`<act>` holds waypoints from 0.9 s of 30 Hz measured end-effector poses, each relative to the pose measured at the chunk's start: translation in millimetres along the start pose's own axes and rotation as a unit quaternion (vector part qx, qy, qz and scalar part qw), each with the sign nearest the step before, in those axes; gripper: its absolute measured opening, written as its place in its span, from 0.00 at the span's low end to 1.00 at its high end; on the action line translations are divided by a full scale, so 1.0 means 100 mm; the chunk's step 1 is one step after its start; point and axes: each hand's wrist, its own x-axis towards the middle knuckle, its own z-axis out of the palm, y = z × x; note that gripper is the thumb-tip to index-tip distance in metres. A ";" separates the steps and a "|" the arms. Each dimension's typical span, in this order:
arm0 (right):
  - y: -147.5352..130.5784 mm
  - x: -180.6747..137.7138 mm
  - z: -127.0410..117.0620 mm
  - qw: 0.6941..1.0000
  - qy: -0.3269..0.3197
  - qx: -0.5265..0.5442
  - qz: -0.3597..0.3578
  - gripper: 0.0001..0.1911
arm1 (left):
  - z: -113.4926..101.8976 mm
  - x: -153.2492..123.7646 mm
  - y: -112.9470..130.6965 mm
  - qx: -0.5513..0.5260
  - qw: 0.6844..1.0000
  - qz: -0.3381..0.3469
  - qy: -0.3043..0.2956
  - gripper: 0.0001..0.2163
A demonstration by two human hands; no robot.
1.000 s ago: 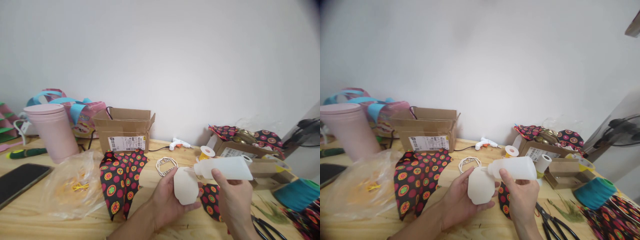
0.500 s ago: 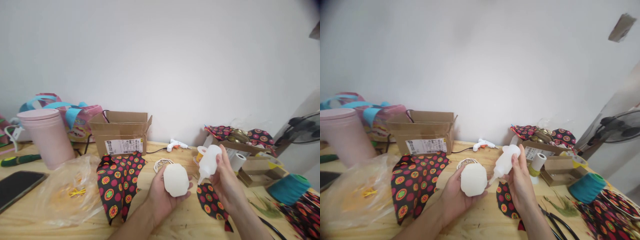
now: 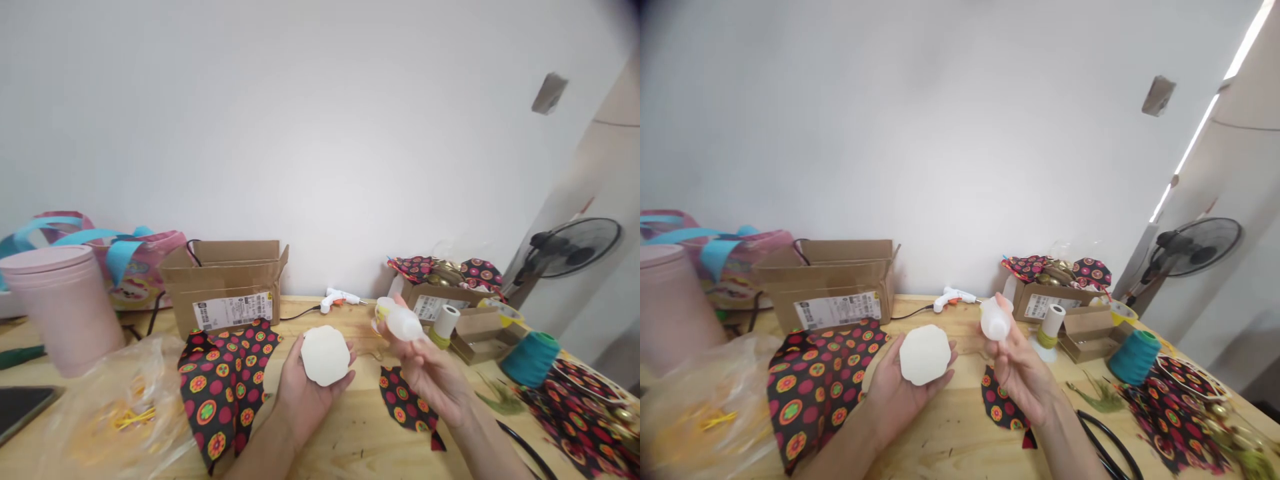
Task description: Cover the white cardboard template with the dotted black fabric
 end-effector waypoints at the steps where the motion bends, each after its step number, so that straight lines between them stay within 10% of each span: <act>1: 0.03 -0.03 -0.01 1.000 0.001 -0.019 0.006 0.33 | 0.01 0.00 0.00 0.000 1.000 0.000 -0.002 0.23; 5: 0.18 -0.06 -0.08 0.983 0.053 -0.175 -0.011 0.19 | 0.02 -0.02 0.01 0.002 1.000 0.002 -0.004 0.22; 10: 0.24 0.13 -0.12 0.865 0.077 -0.495 0.002 0.15 | 0.00 -0.01 -0.02 0.023 0.999 0.014 0.022 0.22; 21: 0.42 0.38 -0.25 0.857 0.060 -0.509 0.047 0.12 | -0.08 0.05 0.04 0.030 0.993 0.102 0.051 0.16; 27: -0.09 0.14 -0.24 0.860 0.154 -0.484 -0.037 0.23 | -0.03 0.08 0.00 0.090 0.979 0.101 0.151 0.13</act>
